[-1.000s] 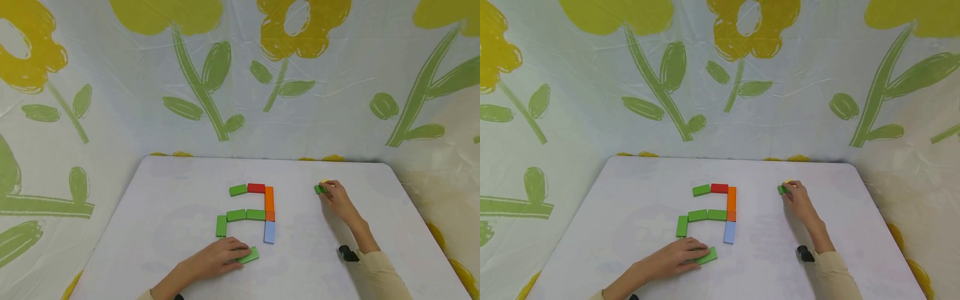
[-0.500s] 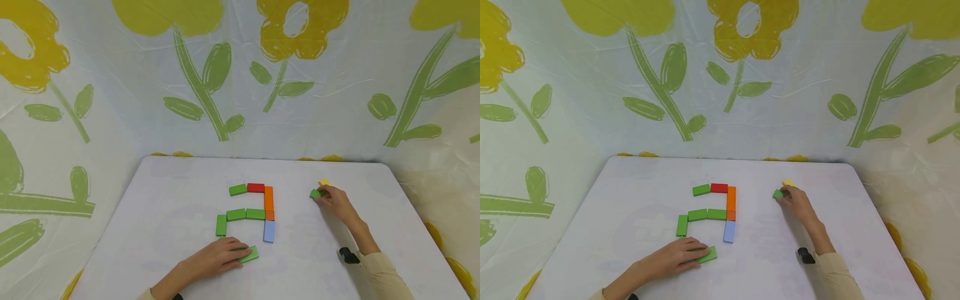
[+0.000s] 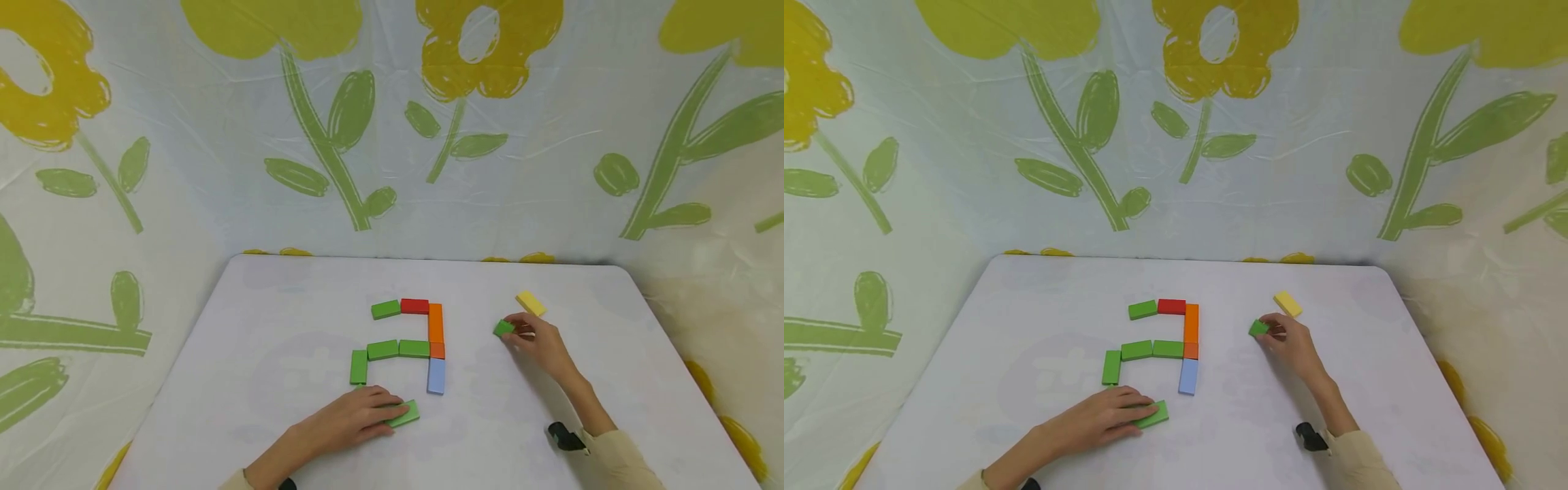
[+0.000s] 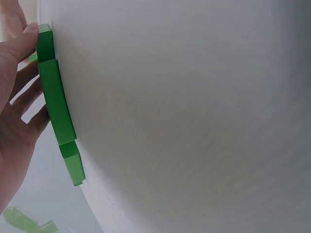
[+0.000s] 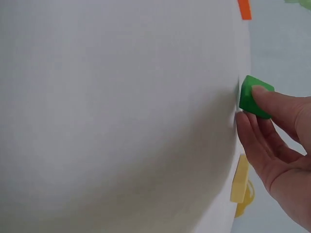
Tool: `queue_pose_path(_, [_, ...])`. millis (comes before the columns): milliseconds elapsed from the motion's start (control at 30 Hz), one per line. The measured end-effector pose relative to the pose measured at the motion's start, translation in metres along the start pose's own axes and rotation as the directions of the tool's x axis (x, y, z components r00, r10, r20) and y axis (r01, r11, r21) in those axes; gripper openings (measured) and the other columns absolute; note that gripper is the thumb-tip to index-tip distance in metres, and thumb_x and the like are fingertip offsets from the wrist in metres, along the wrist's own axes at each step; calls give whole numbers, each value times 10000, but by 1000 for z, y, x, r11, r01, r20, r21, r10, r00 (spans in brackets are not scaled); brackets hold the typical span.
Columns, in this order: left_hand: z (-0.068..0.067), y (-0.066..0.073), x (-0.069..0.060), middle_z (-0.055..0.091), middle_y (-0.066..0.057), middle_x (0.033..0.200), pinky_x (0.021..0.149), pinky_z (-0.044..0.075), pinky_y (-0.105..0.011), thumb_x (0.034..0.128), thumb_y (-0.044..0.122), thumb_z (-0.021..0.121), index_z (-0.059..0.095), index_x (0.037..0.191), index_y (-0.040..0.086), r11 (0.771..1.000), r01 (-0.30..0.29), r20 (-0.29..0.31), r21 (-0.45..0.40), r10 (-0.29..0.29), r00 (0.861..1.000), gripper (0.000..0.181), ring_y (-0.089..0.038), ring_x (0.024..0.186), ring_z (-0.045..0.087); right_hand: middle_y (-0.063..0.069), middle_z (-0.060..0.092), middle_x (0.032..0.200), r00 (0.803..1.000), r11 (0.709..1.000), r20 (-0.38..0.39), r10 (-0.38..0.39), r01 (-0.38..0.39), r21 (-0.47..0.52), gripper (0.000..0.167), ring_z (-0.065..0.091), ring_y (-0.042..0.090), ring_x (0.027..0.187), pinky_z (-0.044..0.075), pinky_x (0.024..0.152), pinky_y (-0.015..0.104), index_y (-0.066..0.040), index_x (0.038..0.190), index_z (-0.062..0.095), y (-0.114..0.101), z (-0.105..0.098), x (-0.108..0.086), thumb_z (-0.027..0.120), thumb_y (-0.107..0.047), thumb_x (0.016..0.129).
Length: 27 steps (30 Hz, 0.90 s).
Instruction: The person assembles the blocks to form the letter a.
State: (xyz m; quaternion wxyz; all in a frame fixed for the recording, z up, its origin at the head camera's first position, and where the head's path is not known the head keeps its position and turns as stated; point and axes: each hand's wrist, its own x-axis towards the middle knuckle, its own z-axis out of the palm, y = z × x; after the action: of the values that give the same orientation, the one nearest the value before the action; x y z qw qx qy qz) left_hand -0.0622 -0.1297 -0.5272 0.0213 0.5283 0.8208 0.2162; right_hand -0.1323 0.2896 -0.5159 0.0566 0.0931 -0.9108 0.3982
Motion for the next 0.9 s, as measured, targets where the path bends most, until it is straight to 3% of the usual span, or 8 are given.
queue_pose_path(233, [0,1,-2,657,23,1357,1023,494,-295,1033,289,636,605,1449,134,1000,1,3,8,-1,1000,444,-120,1189,585,152,700,1101,996,994,78,50,-57,93,320,710,327,1006,574,824,246,-6,1207,693,-14,5,-15,785,-113,920])
queue_pose_path(367, [0,1,-2,657,18,1359,1028,495,-305,1035,293,633,601,1452,132,1000,2,7,14,-2,1000,448,-126,1195,585,141,693,1143,991,985,116,66,-83,149,321,708,260,1001,561,801,231,-29,1219,692,-21,10,-23,778,-141,931])
queue_pose_path(633, [1,0,-1,658,23,1355,1028,496,-312,1032,291,637,603,1451,137,1000,-1,-7,8,1,1000,447,-126,1193,586,124,703,1150,983,960,173,-55,5,279,310,661,129,951,546,821,208,-11,1227,691,-36,21,-39,758,-91,935])
queue_pose_path(900, [3,-2,-1,663,13,1346,1019,500,-315,1026,284,647,608,1445,130,999,-29,-23,21,29,999,448,-136,1187,591,137,702,1198,959,932,274,-79,-27,362,317,657,142,960,549,841,220,-30,1248,688,-47,35,-52,747,-116,949])
